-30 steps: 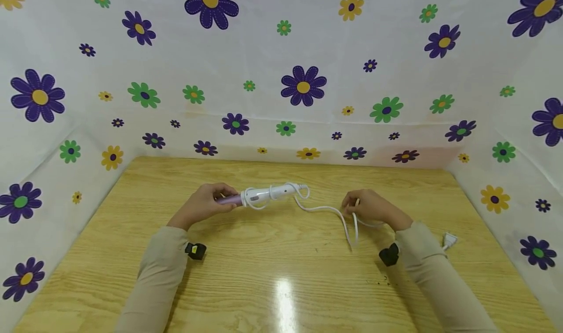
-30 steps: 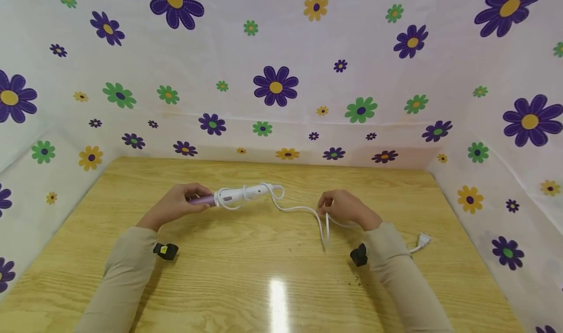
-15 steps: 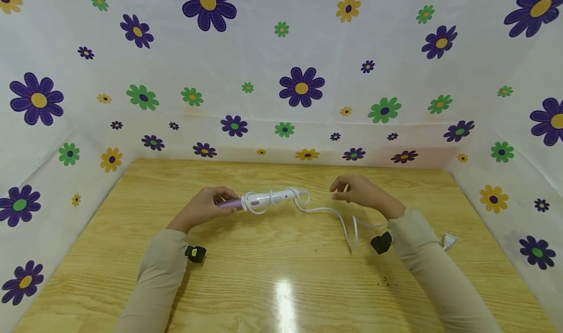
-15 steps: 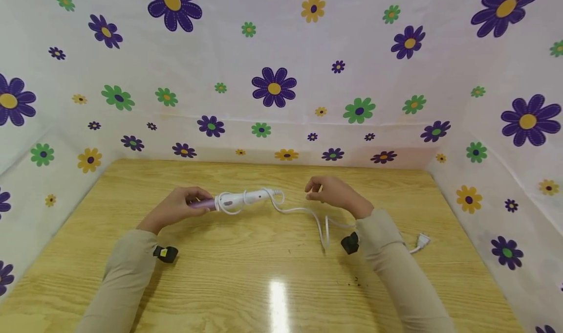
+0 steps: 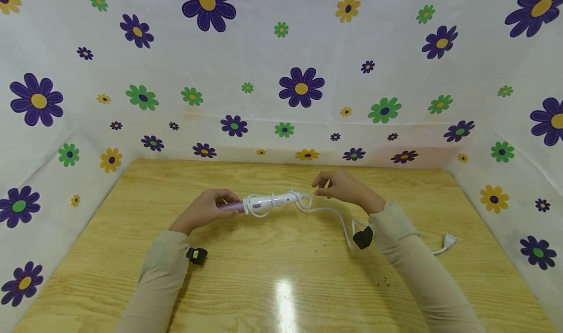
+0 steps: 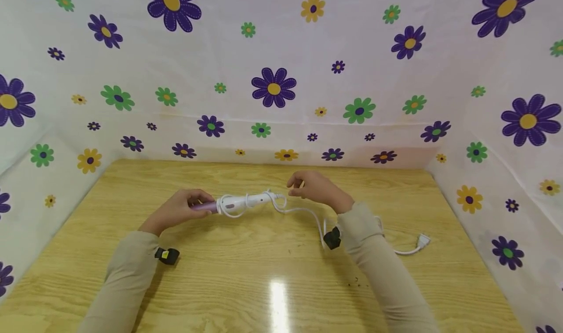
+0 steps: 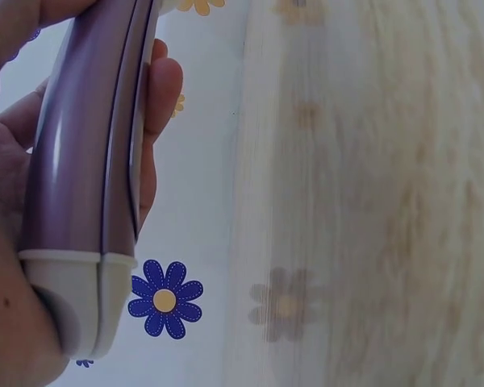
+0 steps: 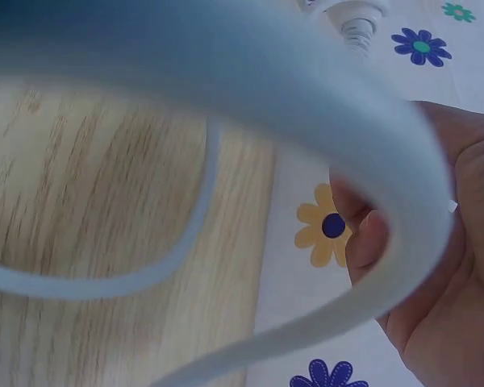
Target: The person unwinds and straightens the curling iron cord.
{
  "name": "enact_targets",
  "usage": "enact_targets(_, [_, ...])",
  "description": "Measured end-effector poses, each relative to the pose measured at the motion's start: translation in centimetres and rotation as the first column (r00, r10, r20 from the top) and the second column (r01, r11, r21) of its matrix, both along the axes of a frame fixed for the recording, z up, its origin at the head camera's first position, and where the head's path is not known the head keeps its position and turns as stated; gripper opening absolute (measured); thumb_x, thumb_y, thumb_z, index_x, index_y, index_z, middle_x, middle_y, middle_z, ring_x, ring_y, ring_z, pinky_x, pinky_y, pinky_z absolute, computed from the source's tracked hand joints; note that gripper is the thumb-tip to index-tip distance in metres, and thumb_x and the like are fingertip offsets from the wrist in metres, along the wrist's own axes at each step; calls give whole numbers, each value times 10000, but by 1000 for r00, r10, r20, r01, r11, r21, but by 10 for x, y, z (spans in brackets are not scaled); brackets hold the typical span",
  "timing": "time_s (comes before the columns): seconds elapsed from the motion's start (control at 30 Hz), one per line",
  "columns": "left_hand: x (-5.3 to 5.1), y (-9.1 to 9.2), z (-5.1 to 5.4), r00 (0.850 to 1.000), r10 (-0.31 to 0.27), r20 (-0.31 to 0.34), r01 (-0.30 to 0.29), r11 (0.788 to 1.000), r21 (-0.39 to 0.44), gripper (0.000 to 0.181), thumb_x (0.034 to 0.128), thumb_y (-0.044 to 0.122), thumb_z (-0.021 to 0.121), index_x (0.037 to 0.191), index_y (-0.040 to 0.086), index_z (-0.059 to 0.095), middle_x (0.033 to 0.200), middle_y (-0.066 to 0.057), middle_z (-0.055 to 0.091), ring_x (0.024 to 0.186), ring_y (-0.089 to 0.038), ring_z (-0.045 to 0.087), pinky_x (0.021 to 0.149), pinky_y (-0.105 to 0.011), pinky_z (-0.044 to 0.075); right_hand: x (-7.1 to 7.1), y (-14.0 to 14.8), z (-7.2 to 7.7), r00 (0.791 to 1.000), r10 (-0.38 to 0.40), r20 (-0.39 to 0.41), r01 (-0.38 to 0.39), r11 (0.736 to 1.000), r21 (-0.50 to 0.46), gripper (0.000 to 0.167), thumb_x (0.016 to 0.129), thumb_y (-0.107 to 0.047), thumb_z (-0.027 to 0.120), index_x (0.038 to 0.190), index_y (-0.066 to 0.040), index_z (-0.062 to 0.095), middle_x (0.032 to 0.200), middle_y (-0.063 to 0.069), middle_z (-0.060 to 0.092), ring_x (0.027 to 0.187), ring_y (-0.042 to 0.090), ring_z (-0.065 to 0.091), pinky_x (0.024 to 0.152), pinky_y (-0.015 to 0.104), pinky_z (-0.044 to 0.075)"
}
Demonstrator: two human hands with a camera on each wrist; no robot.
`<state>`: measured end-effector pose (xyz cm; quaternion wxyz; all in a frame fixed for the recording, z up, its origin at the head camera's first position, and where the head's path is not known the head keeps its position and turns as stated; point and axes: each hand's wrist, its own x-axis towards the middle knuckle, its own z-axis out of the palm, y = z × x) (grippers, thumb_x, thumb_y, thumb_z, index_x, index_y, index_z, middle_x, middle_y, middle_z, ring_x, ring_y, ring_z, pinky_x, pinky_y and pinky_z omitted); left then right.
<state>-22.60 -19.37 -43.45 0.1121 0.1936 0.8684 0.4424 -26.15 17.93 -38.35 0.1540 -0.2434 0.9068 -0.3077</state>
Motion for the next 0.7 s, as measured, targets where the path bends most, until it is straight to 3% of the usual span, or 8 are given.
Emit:
enact_targets(0.2, [0, -1, -1, 1000, -3, -23, 3, 1000, -1, 329, 813, 181, 762, 1111, 69, 679, 1068, -124, 683, 848, -188, 604, 780, -319, 497, -7, -9, -10, 1000, 12, 13, -11, 1000, -8, 240, 946, -114, 591, 1146, 16, 620, 968, 106, 655, 762, 214, 640, 684, 324, 525])
enact_targets(0.4, [2, -4, -2, 1000, -7, -12, 7, 1000, -6, 340, 814, 188, 762, 1117, 61, 674, 1072, -130, 681, 854, -187, 608, 783, -323, 497, -8, -14, -23, 994, 27, 102, -23, 999, -45, 216, 928, -81, 587, 1122, 10, 616, 944, 104, 647, 757, 168, 601, 712, 366, 540])
enact_targets(0.7, [3, -10, -3, 1000, 12, -14, -12, 1000, -3, 343, 817, 186, 759, 1125, 63, 671, 1075, -127, 682, 851, -176, 605, 778, -306, 496, -6, -17, -38, 991, 33, 128, -34, 999, 2, 247, 862, -112, 667, 1093, -25, 642, 893, 47, 654, 752, 120, 548, 678, 250, 470])
